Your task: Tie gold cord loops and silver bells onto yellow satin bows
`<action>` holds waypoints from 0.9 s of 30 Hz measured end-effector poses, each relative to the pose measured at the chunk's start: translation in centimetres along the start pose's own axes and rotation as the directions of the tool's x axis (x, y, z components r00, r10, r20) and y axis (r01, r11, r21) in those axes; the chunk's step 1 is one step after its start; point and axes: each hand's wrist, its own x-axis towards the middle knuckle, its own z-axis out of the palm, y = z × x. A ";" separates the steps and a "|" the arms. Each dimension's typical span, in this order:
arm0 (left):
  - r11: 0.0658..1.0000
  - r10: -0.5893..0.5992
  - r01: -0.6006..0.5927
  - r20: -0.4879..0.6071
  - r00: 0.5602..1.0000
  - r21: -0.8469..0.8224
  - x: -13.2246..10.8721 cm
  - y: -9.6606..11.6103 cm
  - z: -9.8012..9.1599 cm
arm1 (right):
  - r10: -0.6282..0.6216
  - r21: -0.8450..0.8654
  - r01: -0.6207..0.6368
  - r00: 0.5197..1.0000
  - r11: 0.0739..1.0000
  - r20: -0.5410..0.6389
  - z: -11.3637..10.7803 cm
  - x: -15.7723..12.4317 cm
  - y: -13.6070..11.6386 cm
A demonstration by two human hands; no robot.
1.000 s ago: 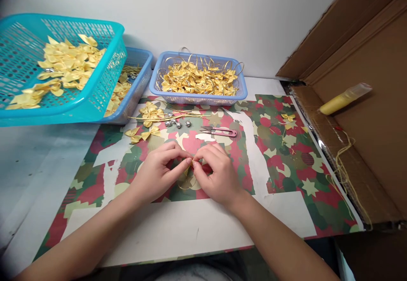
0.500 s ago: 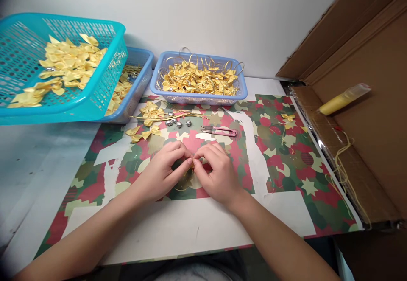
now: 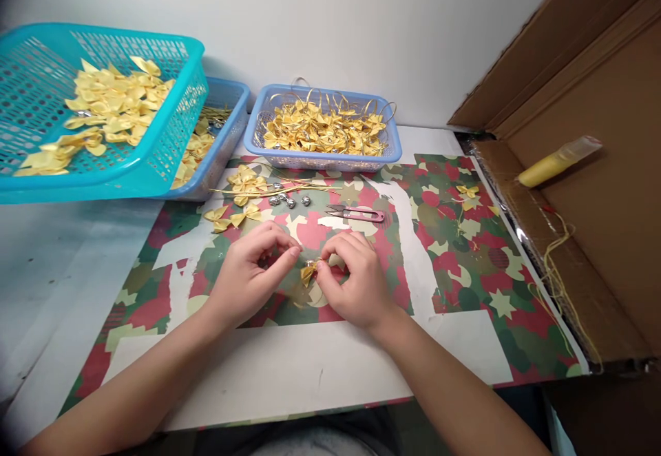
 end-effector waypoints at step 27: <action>0.865 -0.017 -0.033 -0.095 0.995 -0.500 0.8 -0.5 -1.2 | 0.168 0.105 -0.223 0.909 0.969 0.382 -3.3 1.4 0.6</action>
